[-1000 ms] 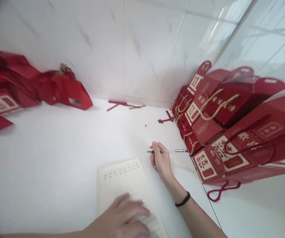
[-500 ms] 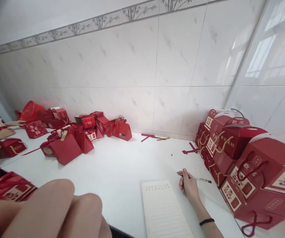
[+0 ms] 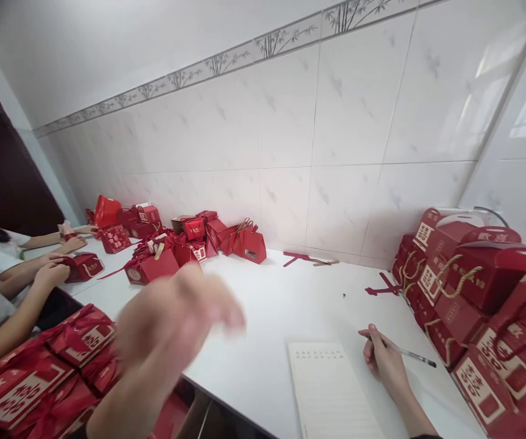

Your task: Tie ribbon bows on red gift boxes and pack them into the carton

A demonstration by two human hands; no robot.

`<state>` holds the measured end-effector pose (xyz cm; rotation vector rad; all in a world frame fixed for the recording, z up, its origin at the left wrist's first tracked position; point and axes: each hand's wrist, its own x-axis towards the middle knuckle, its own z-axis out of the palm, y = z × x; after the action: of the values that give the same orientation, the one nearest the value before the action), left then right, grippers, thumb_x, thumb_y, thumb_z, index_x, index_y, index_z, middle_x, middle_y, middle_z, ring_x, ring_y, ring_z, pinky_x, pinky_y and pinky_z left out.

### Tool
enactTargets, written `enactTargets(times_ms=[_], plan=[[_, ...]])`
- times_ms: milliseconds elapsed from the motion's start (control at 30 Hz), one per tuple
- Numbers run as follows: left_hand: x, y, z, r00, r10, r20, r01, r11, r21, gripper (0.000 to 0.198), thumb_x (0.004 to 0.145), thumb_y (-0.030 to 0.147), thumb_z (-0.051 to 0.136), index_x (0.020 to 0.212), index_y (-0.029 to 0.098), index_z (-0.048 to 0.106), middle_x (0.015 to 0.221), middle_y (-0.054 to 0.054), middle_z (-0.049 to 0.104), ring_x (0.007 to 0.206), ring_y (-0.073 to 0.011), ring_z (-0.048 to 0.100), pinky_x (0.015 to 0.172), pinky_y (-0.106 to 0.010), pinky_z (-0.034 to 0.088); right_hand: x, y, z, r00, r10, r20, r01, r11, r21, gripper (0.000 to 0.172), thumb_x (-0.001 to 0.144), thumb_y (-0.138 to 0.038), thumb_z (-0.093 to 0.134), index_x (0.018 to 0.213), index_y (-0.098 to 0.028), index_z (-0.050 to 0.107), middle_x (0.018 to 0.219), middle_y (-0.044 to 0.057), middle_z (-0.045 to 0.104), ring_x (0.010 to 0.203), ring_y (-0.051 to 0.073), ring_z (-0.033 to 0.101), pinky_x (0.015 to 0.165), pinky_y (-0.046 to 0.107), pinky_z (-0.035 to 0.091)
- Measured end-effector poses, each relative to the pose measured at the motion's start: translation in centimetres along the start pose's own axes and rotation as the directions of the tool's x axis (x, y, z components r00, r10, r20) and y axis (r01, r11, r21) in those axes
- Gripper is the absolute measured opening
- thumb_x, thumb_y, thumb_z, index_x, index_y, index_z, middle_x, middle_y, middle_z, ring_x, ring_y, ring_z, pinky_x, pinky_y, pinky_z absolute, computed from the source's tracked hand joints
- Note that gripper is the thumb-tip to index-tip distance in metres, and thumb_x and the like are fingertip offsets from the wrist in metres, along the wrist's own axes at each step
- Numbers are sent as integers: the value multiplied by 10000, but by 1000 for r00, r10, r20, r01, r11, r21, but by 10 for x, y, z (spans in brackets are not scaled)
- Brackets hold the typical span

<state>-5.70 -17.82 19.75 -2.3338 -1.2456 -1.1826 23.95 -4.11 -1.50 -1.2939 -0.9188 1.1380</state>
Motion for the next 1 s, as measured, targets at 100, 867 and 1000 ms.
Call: enactTargets(times_ms=[100, 867, 1000], plan=[[24, -76, 22, 888, -456, -66, 456, 890, -10, 298, 901, 301, 363, 1101, 197, 560, 1147, -83, 581, 1089, -192, 543, 919, -350, 475, 6, 4, -2, 999, 50, 3, -49, 998, -46, 520, 551, -663, 654, 749, -187, 586, 403, -28, 417, 310, 134, 347, 312, 234, 188], [-75, -277, 60, 423, -788, -447, 850, 516, -105, 198, 784, 219, 479, 946, 159, 576, 1156, -121, 552, 1127, -248, 503, 986, -403, 376, 13, 12, -10, 996, 11, 87, 12, 966, -258, 604, 662, -734, 527, 821, -153, 567, 441, -17, 469, 325, 126, 390, 297, 237, 290], [-82, -233, 72, 447, -804, -393, 771, 569, -287, 115, 753, 288, 498, 770, 177, 520, 785, -35, 586, 766, -169, 583, 755, -318, 486, -1, -22, 18, 974, -133, 185, 189, 923, -336, 538, 613, -685, 620, 722, -160, 569, 556, 48, 589, 389, 153, 488, 337, 268, 422]])
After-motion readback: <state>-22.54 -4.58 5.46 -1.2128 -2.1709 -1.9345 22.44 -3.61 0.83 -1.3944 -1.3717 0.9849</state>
